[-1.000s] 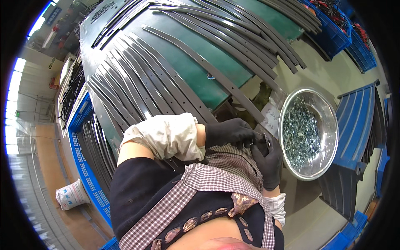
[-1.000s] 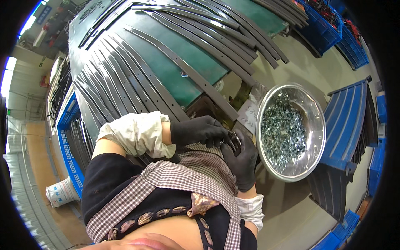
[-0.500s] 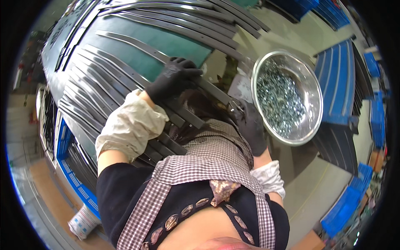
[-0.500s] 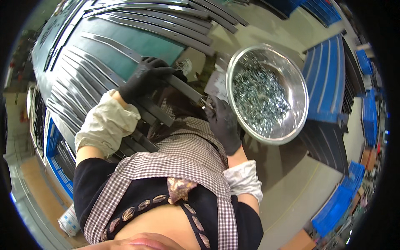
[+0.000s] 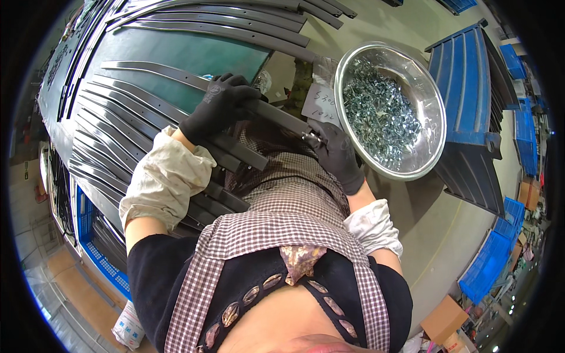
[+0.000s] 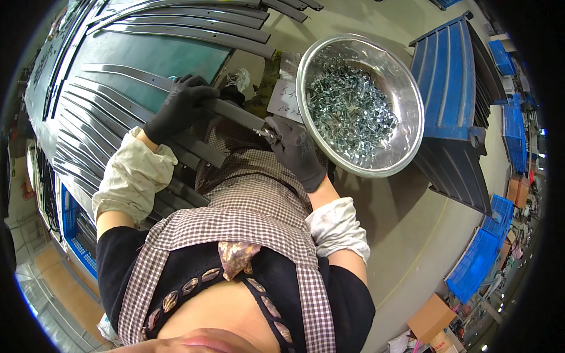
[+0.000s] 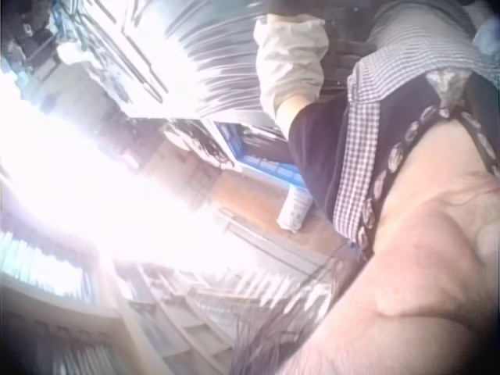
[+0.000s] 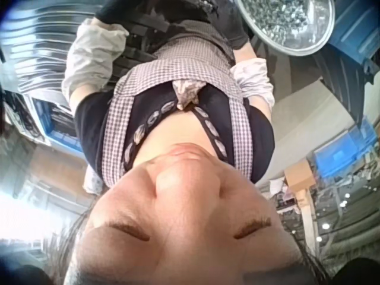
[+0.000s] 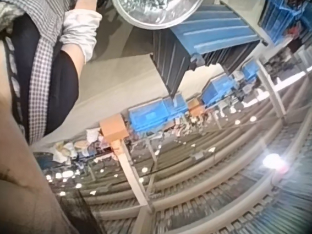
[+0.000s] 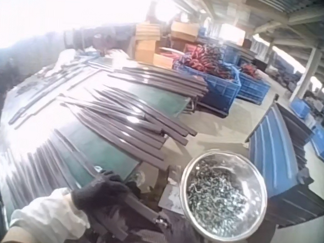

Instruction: The person repeatedly picks up long, curved metal strips from a green workbench and inserts small fasteners from a metal bowl into pre-drilled holes along the strips. The person handles the strips one at a time, aligning them and securing fasteners by hand.

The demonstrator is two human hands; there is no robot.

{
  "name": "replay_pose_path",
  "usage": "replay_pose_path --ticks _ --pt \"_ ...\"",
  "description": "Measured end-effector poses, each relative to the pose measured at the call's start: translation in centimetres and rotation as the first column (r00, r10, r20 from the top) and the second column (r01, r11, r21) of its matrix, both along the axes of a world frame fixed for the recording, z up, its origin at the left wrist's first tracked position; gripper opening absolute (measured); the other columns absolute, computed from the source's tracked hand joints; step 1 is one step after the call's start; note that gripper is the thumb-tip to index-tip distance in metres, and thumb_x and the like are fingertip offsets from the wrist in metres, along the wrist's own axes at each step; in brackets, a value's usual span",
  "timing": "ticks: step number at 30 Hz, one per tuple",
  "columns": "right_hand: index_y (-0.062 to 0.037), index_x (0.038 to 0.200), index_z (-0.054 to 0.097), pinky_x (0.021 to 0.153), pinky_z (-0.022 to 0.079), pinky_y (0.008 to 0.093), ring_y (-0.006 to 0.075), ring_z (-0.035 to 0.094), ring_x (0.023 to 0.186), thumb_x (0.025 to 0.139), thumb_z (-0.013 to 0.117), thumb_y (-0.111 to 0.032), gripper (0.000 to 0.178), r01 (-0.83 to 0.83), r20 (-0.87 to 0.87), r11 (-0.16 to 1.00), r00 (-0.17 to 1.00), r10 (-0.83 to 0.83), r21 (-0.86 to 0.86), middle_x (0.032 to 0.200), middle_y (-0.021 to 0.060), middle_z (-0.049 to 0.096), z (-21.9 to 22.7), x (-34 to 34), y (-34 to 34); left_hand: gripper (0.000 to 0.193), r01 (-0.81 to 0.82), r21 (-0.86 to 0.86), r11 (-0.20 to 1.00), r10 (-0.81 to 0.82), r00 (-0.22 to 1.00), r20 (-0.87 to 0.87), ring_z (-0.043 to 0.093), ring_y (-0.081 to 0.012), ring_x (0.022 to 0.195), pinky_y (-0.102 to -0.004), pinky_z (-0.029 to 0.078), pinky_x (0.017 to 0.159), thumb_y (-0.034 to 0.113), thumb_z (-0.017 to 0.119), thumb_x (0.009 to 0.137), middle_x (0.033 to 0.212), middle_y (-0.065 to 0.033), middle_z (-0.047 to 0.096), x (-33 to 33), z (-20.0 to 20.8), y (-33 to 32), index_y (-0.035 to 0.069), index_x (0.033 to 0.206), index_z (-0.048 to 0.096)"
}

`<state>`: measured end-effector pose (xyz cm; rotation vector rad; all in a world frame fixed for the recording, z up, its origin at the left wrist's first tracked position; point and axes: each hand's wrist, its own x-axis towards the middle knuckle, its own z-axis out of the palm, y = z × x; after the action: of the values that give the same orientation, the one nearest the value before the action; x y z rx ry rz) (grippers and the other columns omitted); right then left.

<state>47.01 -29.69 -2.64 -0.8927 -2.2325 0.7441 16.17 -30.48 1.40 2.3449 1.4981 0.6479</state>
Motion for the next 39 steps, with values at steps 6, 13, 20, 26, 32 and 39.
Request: replay_pose_path --ticks 6,13,20,26,32,39 --pt "-0.0003 0.105 0.061 0.064 0.051 0.0402 0.0288 0.065 0.072 0.092 0.067 -0.019 0.023 0.010 -0.223 0.938 0.970 -0.093 -0.347 0.082 0.0159 0.065 -1.8 -1.5 -0.3 0.041 -0.029 -0.029 0.999 0.031 0.998 0.057 0.058 -0.0324 0.095 -0.0431 0.047 0.085 0.017 0.083 0.062 0.094 -0.0068 0.063 -0.4 -0.2 0.1 0.012 0.100 0.071" --pt "0.0004 0.103 0.064 0.074 0.051 0.0444 0.0363 0.065 0.082 0.095 0.061 -0.021 0.023 0.071 0.145 0.975 0.989 -0.041 -0.208 0.088 0.0182 0.066 0.8 2.0 -1.3 0.042 -0.043 -0.058 0.997 0.048 0.994 0.096 0.058 -0.0333 0.096 -0.0426 0.048 0.086 0.012 0.083 0.061 0.094 -0.0080 0.064 -0.4 0.3 -0.3 0.009 0.101 0.072" --pt "-0.0038 0.095 0.063 0.066 0.052 0.0446 0.0352 0.065 0.076 0.095 0.058 -0.023 0.020 -0.006 0.207 1.000 0.978 0.009 -0.015 0.085 0.0155 0.066 0.0 0.4 -0.9 0.041 -0.004 -0.013 1.000 0.005 1.000 0.030 0.059 -0.0325 0.096 -0.0428 0.048 0.085 0.011 0.082 0.062 0.095 -0.0078 0.064 -0.7 -0.1 0.0 0.010 0.103 0.072" --pt "-0.0066 0.086 0.063 0.059 0.051 0.0437 0.0305 0.065 0.064 0.094 0.061 -0.028 0.023 -0.067 0.325 0.985 0.946 0.011 0.162 0.078 0.0110 0.066 1.2 -1.1 -0.6 0.034 0.021 0.005 1.000 -0.021 0.999 0.048 0.061 -0.0311 0.091 -0.0417 0.049 0.085 0.011 0.078 0.067 0.097 -0.0085 0.065 -1.9 -0.7 0.0 0.010 0.101 0.072" --pt "-0.0071 0.087 0.070 0.063 0.052 0.0397 0.0284 0.065 0.067 0.093 0.065 -0.034 0.028 0.108 0.275 0.983 0.959 -0.065 -0.145 0.079 0.0126 0.068 4.0 5.7 4.2 0.029 -0.046 -0.269 0.962 0.049 0.999 0.004 0.063 -0.0290 0.091 -0.0387 0.052 0.082 0.008 0.074 0.075 0.091 -0.0087 0.067 -5.9 0.9 -1.6 0.008 0.104 0.072" --pt "-0.0101 0.109 0.064 0.080 0.053 0.0460 0.0356 0.067 0.093 0.087 0.065 -0.034 0.032 0.199 0.801 0.967 0.547 -0.243 0.157 0.098 0.0166 0.069 -3.3 11.7 9.2 0.021 -0.248 -0.287 0.925 0.269 0.962 0.035 0.067 -0.0301 0.095 -0.0384 0.052 0.084 0.018 0.069 0.086 0.104 -0.0113 0.070 -5.9 1.0 2.5 0.010 0.105 0.072"
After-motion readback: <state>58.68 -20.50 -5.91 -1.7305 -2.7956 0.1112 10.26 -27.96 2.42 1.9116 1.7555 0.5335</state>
